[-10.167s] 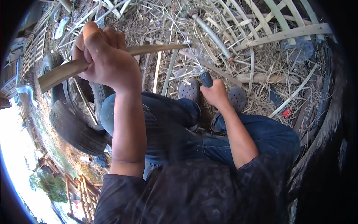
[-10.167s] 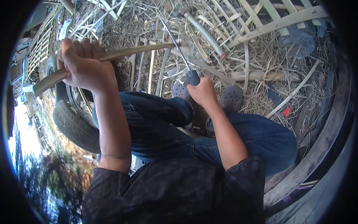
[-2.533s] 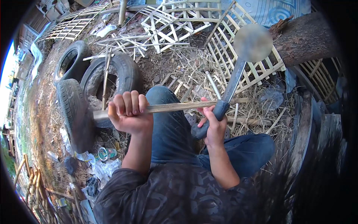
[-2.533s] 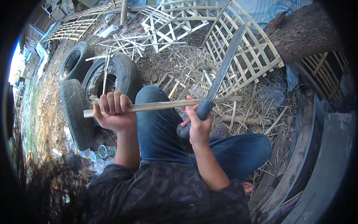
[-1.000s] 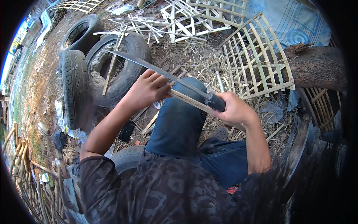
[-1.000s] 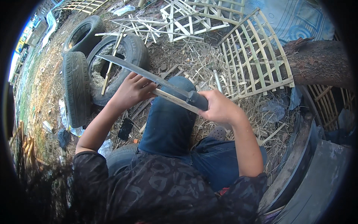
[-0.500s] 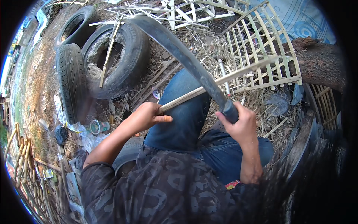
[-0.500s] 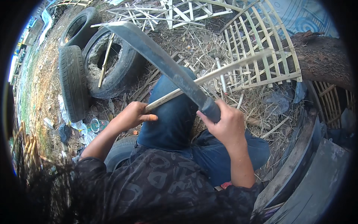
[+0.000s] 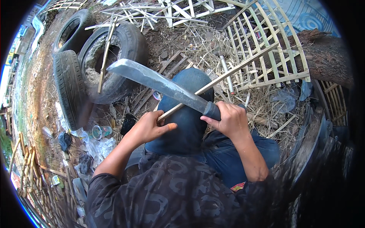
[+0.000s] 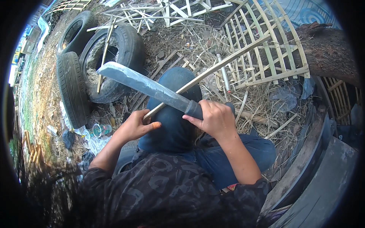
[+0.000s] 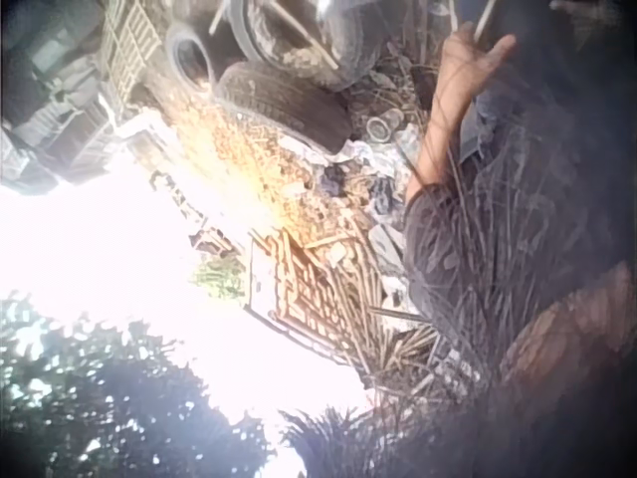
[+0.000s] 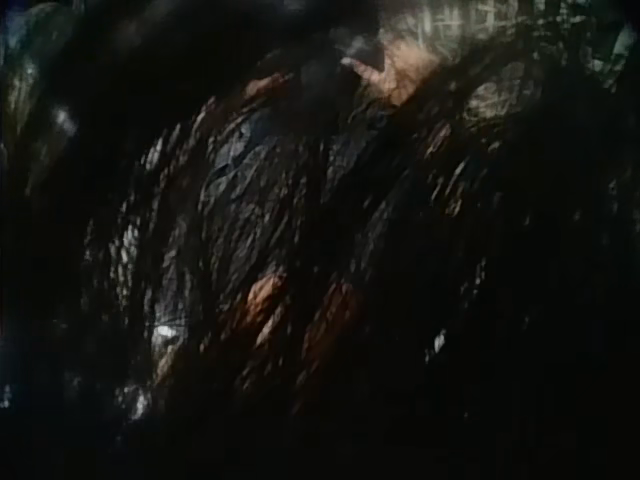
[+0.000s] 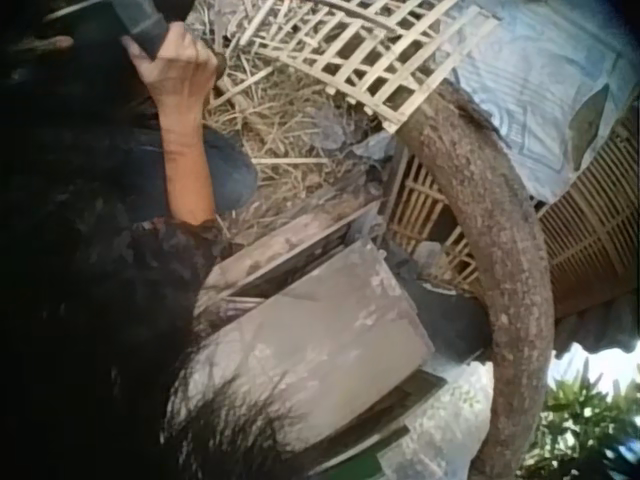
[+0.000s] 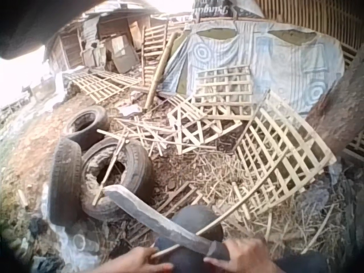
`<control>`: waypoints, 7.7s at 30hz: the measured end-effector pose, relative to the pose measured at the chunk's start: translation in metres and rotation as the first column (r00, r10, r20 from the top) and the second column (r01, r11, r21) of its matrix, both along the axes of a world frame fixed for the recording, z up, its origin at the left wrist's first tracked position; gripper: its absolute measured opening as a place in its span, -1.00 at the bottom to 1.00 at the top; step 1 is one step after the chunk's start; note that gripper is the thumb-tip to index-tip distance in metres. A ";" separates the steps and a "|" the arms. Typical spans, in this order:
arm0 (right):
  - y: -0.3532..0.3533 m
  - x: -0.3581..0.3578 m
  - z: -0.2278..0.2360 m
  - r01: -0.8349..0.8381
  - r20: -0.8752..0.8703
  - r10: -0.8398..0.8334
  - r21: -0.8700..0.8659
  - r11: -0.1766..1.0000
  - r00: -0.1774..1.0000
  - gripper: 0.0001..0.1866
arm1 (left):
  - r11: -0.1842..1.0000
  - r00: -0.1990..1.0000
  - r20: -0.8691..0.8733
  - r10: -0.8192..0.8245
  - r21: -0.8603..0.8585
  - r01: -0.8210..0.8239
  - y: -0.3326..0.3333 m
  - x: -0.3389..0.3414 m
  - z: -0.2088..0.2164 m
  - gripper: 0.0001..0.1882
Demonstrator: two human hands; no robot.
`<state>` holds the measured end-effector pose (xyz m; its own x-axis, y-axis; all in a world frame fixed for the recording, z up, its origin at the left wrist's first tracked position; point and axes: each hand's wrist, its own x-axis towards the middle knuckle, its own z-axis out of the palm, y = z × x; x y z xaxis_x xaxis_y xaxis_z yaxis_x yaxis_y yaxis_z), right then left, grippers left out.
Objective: The person strips bamboo strips using a large knife, holding a strip in one hand and shaving it with the blade in the other.
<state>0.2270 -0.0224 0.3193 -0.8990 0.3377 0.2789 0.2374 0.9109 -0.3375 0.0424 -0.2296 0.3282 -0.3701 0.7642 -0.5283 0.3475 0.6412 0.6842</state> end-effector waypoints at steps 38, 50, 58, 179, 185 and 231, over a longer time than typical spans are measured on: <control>0.097 0.007 0.008 0.142 0.117 -0.164 0.179 0.974 0.979 -0.36 | 0.996 0.991 0.118 0.057 -0.073 -0.049 0.002 -0.007 -0.007 -0.40; 0.078 -0.004 0.008 0.050 0.070 -0.066 0.201 0.978 0.995 -0.38 | 0.993 0.997 0.081 0.015 -0.118 -0.005 0.009 -0.014 -0.010 -0.34; 0.159 0.036 0.019 0.560 0.183 -0.533 -0.153 0.814 0.826 -0.39 | 0.993 0.997 0.071 -0.023 -0.115 0.031 0.005 -0.023 -0.010 -0.31; 0.127 0.054 0.021 0.425 -0.175 -0.500 -0.339 0.839 0.848 -0.45 | 0.981 0.432 0.902 0.001 -0.084 0.174 -0.003 -0.030 -0.051 -0.21; 0.040 -0.011 0.012 0.020 0.061 -0.019 -0.006 1.000 0.998 -0.32 | 0.982 0.547 0.837 0.009 -0.111 0.153 -0.002 -0.021 -0.040 -0.20; 0.092 -0.018 0.015 -0.117 0.152 0.090 0.174 0.978 0.984 -0.32 | 0.998 0.975 0.211 0.069 -0.029 -0.064 -0.002 0.013 -0.017 -0.42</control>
<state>0.2085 0.0700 0.3342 -0.9612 0.1962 0.1938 0.1723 0.9759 -0.1337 0.0558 -0.2320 0.3108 -0.2977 0.7291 -0.6163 0.1523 0.6736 0.7233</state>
